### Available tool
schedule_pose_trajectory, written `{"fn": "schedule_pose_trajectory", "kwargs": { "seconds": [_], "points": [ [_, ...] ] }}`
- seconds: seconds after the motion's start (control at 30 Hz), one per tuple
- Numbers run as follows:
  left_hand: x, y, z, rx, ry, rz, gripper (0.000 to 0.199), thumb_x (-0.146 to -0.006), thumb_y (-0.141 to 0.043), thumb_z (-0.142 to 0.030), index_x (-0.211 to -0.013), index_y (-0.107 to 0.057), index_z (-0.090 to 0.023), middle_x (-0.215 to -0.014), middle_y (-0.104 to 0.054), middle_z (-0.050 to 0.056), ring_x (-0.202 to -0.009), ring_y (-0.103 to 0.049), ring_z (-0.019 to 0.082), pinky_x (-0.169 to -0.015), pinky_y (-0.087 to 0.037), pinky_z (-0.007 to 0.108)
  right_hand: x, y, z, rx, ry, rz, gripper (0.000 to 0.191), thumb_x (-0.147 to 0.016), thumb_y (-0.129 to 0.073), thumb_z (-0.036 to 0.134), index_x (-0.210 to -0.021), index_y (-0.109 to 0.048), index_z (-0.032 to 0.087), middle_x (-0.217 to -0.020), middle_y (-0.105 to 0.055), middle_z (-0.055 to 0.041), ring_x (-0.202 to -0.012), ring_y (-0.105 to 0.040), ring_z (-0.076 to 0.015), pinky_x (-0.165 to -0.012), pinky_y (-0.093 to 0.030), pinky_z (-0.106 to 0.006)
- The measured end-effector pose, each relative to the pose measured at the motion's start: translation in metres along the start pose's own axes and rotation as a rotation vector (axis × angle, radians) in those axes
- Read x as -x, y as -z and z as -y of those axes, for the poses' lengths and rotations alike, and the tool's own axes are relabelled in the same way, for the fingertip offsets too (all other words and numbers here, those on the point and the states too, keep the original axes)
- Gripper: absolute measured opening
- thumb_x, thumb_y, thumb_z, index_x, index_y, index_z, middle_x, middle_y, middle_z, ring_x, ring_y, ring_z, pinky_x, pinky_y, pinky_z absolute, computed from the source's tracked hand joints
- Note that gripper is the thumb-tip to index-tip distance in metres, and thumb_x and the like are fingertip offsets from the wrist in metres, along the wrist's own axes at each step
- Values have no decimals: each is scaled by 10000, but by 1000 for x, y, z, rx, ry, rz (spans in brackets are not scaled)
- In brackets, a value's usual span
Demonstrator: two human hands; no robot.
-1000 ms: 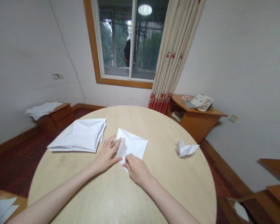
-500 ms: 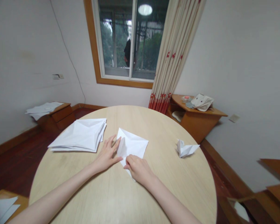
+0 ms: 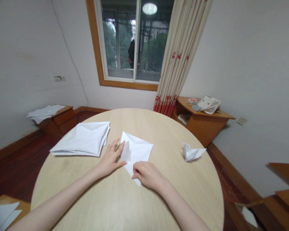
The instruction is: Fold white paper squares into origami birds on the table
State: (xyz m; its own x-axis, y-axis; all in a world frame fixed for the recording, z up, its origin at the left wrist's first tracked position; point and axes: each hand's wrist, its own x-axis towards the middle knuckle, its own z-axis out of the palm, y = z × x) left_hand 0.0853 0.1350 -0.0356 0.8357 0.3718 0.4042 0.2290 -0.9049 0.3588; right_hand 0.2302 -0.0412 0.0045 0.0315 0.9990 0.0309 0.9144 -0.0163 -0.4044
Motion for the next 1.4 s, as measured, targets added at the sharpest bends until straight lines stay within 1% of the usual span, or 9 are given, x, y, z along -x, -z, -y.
{"fn": "schedule_pose_trajectory", "kwargs": {
  "seconds": [0.13,0.33,0.73,0.93,1.03,1.17,1.3,1.37,1.4],
  "points": [
    [0,0,1,10,-2,-2,891,-793,-685,-416,-1493,-145,-304,-1518,-160,142,-1384,-150,378,-1094,-175,597,2,4,0,-38,-27,29,119,-855,-599,197,-737,-594,187,-752,-619,4,-706,-534,-140,-631,-331,-221],
    [0,1,-1,11,6,7,923,-785,-692,-419,-1500,-128,-270,-1510,-174,164,-1389,-139,370,-1102,-167,584,6,9,0,-68,-58,61,133,-821,-643,204,-703,-584,184,-731,-593,13,-687,-515,-134,-616,-321,-216],
    [0,1,1,16,2,15,925,-801,-676,-440,-1500,-86,-306,-1522,-138,159,-1390,-129,386,-1090,-168,601,10,10,-6,-121,-82,126,157,-771,-717,233,-680,-602,176,-705,-571,26,-664,-494,-122,-592,-308,-210],
    [-1,4,-3,45,26,15,990,-776,-703,-438,-1507,-60,-257,-1516,-163,182,-1395,-135,373,-1099,-159,590,11,9,-10,-150,-98,149,178,-714,-769,221,-658,-610,167,-684,-558,37,-642,-484,-109,-573,-304,-201],
    [-1,4,-4,50,26,14,1018,-767,-714,-420,-1507,-35,-252,-1515,-168,182,-1396,-137,370,-1101,-158,589,11,9,-11,-163,-101,146,180,-709,-773,216,-650,-611,164,-672,-552,41,-631,-478,-104,-566,-300,-200],
    [-1,4,-4,45,16,9,1009,-781,-696,-429,-1505,-13,-262,-1511,-176,180,-1395,-142,371,-1098,-165,595,11,10,-10,-187,-106,132,191,-696,-780,235,-646,-611,161,-662,-548,41,-620,-467,-101,-559,-295,-203],
    [0,3,-4,43,-18,12,957,-819,-645,-432,-1504,-5,-244,-1509,-202,181,-1403,-143,366,-1105,-136,600,8,9,-11,-348,-137,125,170,-740,-720,258,-666,-608,155,-608,-513,51,-573,-440,-92,-532,-297,-203],
    [1,3,-4,55,-50,12,959,-831,-628,-426,-1501,34,-243,-1514,-203,177,-1410,-141,358,-1110,-107,607,6,8,-13,-403,-140,74,160,-786,-658,256,-677,-600,155,-588,-494,54,-562,-430,-94,-530,-300,-207],
    [1,4,-5,68,-65,9,972,-830,-626,-427,-1497,57,-245,-1517,-202,175,-1412,-143,356,-1112,-94,611,5,7,-14,-397,-131,26,157,-803,-634,256,-688,-597,157,-594,-497,51,-568,-434,-98,-537,-305,-211]
  ]
}}
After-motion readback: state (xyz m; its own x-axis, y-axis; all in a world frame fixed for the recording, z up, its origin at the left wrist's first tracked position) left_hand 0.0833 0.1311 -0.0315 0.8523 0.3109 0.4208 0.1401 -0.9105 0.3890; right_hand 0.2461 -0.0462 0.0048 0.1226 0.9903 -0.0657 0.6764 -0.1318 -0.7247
